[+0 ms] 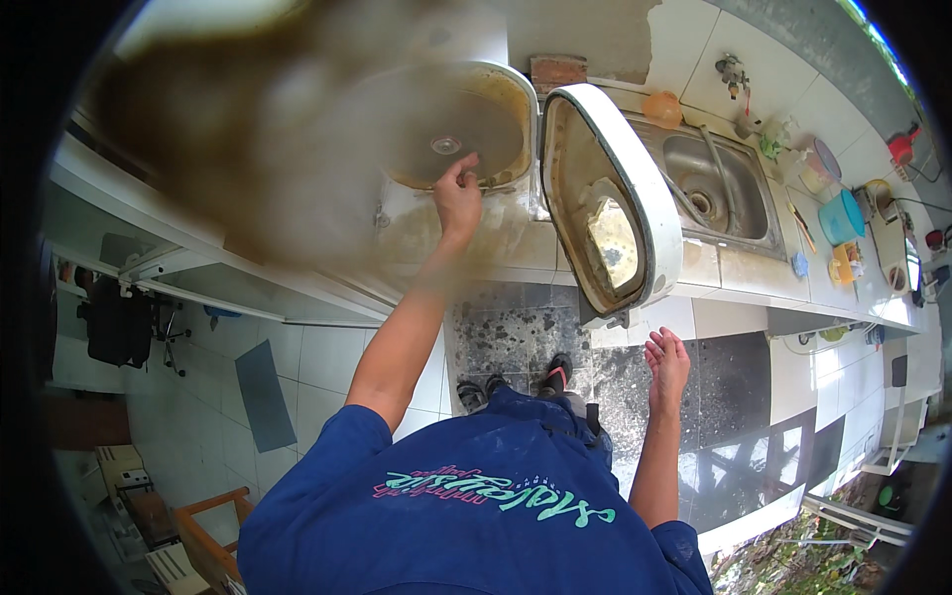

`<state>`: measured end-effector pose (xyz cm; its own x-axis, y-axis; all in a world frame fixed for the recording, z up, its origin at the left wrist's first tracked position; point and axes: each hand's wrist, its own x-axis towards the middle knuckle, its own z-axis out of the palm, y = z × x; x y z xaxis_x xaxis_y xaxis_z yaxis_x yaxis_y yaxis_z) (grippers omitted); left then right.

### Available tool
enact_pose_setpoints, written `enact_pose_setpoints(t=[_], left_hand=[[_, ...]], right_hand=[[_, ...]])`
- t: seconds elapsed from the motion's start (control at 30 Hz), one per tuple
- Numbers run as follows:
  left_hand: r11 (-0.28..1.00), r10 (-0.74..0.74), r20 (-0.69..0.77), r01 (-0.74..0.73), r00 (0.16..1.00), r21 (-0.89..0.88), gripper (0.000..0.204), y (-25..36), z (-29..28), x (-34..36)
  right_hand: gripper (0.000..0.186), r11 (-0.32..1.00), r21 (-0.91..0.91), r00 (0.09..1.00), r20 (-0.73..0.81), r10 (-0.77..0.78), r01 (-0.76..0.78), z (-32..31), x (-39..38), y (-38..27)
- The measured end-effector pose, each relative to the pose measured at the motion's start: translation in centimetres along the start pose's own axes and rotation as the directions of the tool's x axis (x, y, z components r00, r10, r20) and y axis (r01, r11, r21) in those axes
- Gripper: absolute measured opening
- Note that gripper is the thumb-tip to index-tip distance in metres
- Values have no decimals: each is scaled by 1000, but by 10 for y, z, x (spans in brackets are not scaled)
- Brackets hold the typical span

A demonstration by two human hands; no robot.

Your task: Trim and finish dental plaster models using a model trimmer.

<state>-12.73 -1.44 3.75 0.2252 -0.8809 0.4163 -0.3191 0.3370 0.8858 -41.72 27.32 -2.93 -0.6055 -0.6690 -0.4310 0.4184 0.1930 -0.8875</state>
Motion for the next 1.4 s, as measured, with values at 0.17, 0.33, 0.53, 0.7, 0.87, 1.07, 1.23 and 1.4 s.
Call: enact_pose_setpoints(t=[0.17,0.33,0.53,0.7,0.87,1.07,1.23,1.4], left_hand=[[1000,14,18,-13,1000,-2,31,-3,-2,1],[997,-51,36,53,998,-52,32,-9,-8,-6],[968,-199,154,219,968,-120,29,-57,-47,-58],[810,-552,166,573,817,-127,27,-63,-76,-131],[743,-647,177,665,742,-73,25,-67,-77,-192],[676,-736,77,735,672,49,25,-52,-40,-249],[748,-663,-97,655,742,-104,25,26,19,-242],[784,-621,-37,619,783,-45,38,113,50,-242]], right_hand=[[34,1000,9,1000,-2,-4,4,0,-3,1],[32,1000,8,1000,-1,4,-4,-1,-5,-1],[31,1000,-23,998,-60,-9,7,-12,-4,-13],[32,989,-95,991,-59,-119,113,-25,54,-75],[24,874,-246,906,55,-420,419,-14,153,-192],[24,768,-309,825,283,-490,561,22,311,-280],[26,727,-351,757,552,-348,590,51,343,-240],[32,779,-475,589,790,172,409,73,264,-141]])
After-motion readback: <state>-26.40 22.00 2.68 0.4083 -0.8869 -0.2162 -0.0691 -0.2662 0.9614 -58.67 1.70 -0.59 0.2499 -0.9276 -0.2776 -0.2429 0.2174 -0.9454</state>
